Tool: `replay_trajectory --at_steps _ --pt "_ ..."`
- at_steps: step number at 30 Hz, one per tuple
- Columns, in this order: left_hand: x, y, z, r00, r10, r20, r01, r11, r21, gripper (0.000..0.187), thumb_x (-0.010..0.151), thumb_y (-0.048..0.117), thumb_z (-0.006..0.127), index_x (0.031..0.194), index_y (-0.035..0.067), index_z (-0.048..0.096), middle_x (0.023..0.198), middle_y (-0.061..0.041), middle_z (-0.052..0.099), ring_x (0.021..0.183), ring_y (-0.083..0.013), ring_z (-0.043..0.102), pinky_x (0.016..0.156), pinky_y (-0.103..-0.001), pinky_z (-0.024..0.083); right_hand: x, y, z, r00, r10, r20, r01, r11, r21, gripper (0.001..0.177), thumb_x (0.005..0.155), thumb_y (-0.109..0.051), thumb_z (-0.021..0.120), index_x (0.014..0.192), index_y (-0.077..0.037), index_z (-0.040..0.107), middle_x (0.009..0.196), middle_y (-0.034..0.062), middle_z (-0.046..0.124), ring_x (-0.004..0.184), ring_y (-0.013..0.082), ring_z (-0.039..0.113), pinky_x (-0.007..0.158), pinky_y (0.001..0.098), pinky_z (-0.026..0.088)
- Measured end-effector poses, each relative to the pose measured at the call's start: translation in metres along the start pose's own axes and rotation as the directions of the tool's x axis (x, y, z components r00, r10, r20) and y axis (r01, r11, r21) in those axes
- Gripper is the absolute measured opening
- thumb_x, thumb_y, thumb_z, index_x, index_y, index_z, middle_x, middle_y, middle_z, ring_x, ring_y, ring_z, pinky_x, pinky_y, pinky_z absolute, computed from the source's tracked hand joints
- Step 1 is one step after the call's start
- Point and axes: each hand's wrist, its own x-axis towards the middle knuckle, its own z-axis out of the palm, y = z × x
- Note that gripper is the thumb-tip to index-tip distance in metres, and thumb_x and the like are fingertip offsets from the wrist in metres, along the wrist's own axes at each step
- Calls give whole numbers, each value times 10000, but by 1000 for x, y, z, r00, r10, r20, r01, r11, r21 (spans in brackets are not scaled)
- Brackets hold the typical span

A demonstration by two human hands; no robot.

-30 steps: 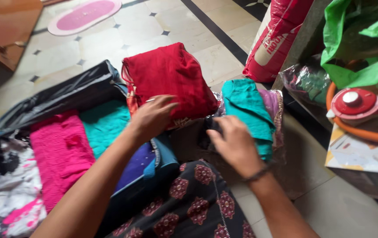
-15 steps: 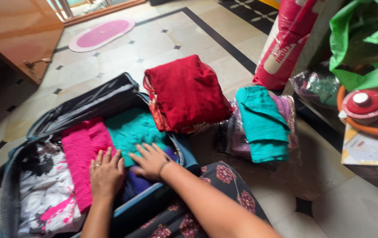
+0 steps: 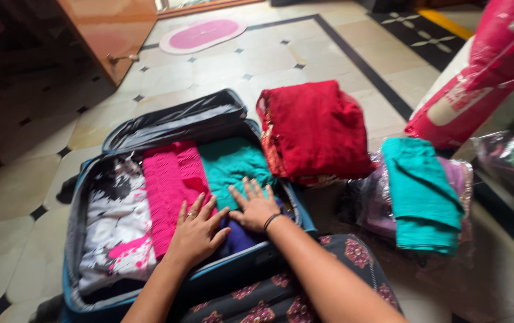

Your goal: The person packs a suitcase by organizing and placing various pieces of clothing and a white cloth item into it.

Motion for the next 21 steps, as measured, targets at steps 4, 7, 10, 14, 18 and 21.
replay_trajectory --at_steps 4,7,10,14,18,21 --pt "1 -5 4 993 -54 -108 47 997 -67 651 888 548 578 1456 232 528 1576 -112 409 1504 -319 268 1212 -605 130 18 -5 9 994 108 -36 -109 994 -33 950 865 -712 550 1625 -348 112 1683 215 -7 1544 428 0 1184 646 10" --pt "15 0 3 956 -238 -171 241 971 -4 781 849 575 600 1511 183 465 1581 -181 355 1471 -378 269 1180 -623 128 15 -10 5 977 77 -201 -98 991 -96 997 817 -707 637 1626 -320 200 1673 265 119 1537 455 100 1199 660 58" --pt "18 2 -1 930 -332 -159 341 939 37 831 826 610 618 1519 184 445 1580 -225 319 1455 -415 269 1156 -639 122 13 -14 -5 964 27 -264 -76 981 -179 1013 794 -642 713 1598 -257 232 1630 283 191 1520 465 176 1201 654 135" --pt "12 -3 0 964 -226 -138 230 973 9 757 823 603 617 1465 217 510 1574 -182 374 1475 -366 303 1175 -636 125 26 -14 2 913 -278 -300 205 946 -252 929 813 -446 734 1614 -239 312 1593 309 306 1451 500 315 1143 610 288" --pt "12 -10 3 970 -160 -184 155 987 -41 693 827 541 660 1403 164 579 1501 -162 489 1434 -351 376 1167 -620 205 39 -17 20 895 -345 -284 252 915 -315 718 924 -344 673 1561 -181 384 1525 299 428 1397 500 422 1098 617 372" --pt "12 -10 3 972 -100 -214 51 974 -222 570 871 414 686 1361 129 620 1426 -120 591 1419 -313 456 1150 -580 325 39 -11 23 862 -355 -361 242 915 -322 690 898 -302 674 1533 -193 425 1511 268 468 1386 470 459 1092 609 396"
